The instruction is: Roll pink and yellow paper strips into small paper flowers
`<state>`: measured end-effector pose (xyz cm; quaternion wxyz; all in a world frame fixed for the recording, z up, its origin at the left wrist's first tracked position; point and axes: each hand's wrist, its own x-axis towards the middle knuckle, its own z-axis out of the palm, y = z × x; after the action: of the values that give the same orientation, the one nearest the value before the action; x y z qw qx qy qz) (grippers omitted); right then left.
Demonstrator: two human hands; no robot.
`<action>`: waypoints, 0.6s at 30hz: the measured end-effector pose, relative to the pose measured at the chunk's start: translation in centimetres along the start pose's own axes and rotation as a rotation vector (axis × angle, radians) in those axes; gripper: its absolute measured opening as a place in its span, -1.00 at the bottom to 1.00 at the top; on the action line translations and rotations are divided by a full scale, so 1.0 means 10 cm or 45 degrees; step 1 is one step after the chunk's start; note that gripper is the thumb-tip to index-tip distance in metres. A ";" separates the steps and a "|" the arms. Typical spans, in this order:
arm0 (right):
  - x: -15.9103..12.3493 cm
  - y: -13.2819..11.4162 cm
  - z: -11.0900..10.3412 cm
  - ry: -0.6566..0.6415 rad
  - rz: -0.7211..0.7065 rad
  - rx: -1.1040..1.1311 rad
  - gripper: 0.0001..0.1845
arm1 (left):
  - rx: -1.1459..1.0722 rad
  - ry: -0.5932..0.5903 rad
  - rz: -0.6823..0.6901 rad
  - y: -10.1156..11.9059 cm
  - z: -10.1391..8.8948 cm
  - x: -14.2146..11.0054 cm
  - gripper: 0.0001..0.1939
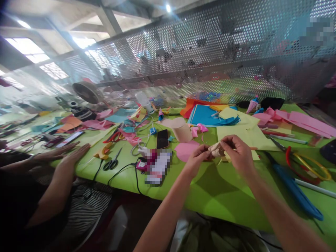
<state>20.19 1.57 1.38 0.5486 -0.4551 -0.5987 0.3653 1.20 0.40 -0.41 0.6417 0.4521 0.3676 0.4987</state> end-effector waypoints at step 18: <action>-0.02 -0.14 -0.07 0.235 -0.102 0.022 -0.75 | -0.019 0.221 0.119 0.17 0.11 0.06 -0.45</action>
<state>20.63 0.89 2.75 0.6197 -0.4577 -0.5600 0.3048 1.78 0.91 1.55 0.5867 0.4190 0.3965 0.5683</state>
